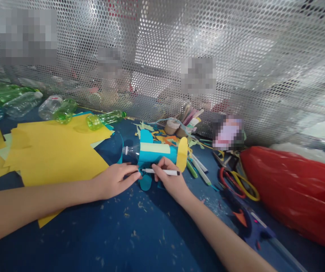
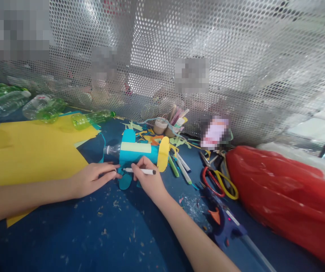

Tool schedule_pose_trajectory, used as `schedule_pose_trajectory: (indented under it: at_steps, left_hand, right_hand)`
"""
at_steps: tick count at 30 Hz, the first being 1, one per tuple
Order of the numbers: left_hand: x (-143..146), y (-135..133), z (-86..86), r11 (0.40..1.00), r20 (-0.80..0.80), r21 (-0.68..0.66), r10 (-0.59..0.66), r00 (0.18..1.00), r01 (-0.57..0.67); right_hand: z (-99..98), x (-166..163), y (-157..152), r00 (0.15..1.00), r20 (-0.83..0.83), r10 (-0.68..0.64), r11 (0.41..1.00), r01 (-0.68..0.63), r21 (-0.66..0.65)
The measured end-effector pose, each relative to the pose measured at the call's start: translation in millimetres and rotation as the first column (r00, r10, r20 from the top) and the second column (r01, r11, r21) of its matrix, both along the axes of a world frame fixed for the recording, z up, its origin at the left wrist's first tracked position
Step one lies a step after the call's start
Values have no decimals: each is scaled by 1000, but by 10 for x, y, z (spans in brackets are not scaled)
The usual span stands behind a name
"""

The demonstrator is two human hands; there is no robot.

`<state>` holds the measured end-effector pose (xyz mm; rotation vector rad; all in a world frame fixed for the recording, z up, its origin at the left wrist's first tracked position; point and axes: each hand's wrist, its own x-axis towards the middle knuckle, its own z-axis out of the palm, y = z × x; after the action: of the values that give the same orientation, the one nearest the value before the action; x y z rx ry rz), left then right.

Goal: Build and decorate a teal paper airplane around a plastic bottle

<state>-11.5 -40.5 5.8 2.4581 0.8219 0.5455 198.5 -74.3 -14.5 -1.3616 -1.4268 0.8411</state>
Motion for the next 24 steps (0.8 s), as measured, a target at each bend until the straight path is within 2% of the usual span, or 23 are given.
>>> schedule_pose_trajectory:
  at_steps: [24]
  left_hand:
    - [-4, 5, 1, 1000, 25, 2, -8, 1000, 8]
  right_hand:
    - [20, -12, -9, 1000, -29, -6, 1000, 6, -12]
